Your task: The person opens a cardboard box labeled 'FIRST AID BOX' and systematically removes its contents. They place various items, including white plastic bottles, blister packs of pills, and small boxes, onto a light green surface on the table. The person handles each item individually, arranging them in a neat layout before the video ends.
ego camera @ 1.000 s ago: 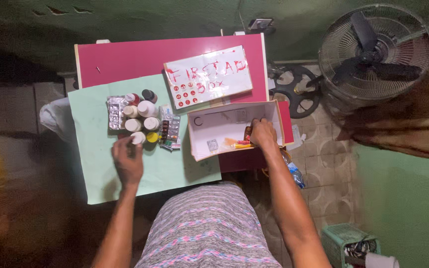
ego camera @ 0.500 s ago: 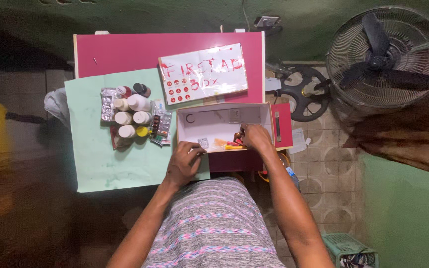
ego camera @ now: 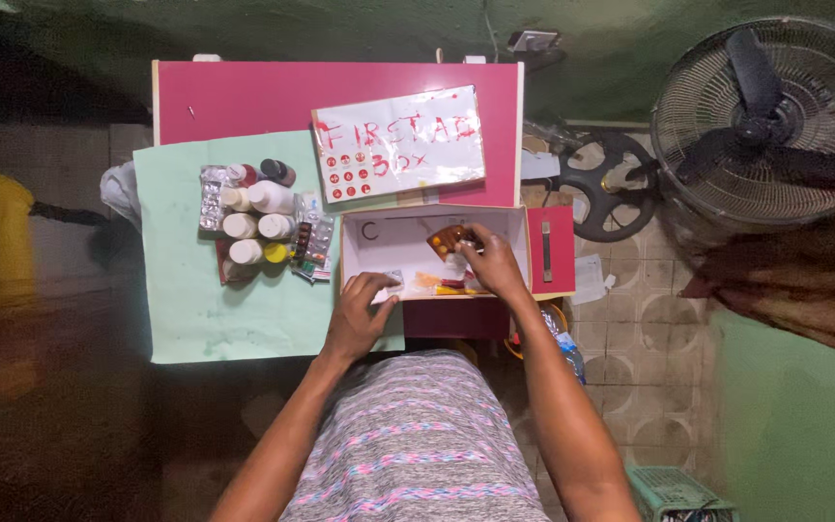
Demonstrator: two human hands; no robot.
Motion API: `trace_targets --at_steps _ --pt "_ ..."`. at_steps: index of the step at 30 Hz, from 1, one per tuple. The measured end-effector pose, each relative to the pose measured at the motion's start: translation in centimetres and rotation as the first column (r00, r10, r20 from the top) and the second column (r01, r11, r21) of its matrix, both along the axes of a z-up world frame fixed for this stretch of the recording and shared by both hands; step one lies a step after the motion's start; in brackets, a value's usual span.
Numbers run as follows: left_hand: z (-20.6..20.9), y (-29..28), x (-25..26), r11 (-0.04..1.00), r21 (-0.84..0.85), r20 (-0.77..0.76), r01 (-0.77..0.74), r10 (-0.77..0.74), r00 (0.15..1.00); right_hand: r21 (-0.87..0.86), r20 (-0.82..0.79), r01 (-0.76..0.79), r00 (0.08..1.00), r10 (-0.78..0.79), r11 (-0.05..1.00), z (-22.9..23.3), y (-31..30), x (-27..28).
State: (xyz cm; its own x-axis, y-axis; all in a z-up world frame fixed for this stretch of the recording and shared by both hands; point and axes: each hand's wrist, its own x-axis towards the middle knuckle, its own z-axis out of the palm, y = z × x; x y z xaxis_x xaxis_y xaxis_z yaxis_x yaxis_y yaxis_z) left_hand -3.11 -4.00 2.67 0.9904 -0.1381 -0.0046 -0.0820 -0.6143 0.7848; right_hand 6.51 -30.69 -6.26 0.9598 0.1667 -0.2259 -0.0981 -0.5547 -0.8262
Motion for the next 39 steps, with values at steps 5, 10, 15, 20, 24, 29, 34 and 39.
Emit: trace_targets --at_steps 5,10,15,20,24,29,34,39 --pt "-0.9 -0.9 1.6 0.966 -0.21 -0.233 -0.149 0.098 0.967 0.43 -0.216 0.117 0.976 -0.024 0.895 -0.2 3.1 -0.5" --pt "-4.6 -0.9 2.6 0.908 -0.31 -0.402 -0.283 0.145 0.904 0.61 -0.356 0.266 0.934 -0.043 0.747 0.7 6.6 -1.5" --pt "-6.4 0.2 2.8 0.683 -0.666 -0.396 -0.299 0.016 0.918 0.633 -0.45 0.386 0.889 -0.087 0.671 3.3 8.2 -2.5" --pt "-5.0 2.1 2.3 0.717 -0.635 -0.418 -0.29 -0.003 0.909 0.686 -0.408 0.375 0.908 -0.097 0.624 4.0 10.4 -3.3" --pt "-4.6 4.4 1.5 0.739 -0.61 -0.422 -0.285 0.002 0.907 0.656 -0.393 0.348 0.915 -0.09 0.67 3.7 12.7 -4.0" --pt "-5.9 8.4 0.5 0.649 -0.702 -0.372 -0.294 0.018 0.928 0.664 -0.442 0.394 0.892 -0.091 0.636 3.7 16.1 -3.9" --pt "-8.1 14.5 -1.8 0.676 -0.665 -0.308 -0.316 0.137 0.942 0.639 -0.347 0.345 0.927 -0.143 0.688 4.4 19.6 -3.7" --pt "-11.8 21.3 -2.7 0.632 -0.517 -0.183 -0.577 0.577 0.796 0.611 -0.338 0.318 0.933 -0.124 0.725 5.6 22.6 -4.8"
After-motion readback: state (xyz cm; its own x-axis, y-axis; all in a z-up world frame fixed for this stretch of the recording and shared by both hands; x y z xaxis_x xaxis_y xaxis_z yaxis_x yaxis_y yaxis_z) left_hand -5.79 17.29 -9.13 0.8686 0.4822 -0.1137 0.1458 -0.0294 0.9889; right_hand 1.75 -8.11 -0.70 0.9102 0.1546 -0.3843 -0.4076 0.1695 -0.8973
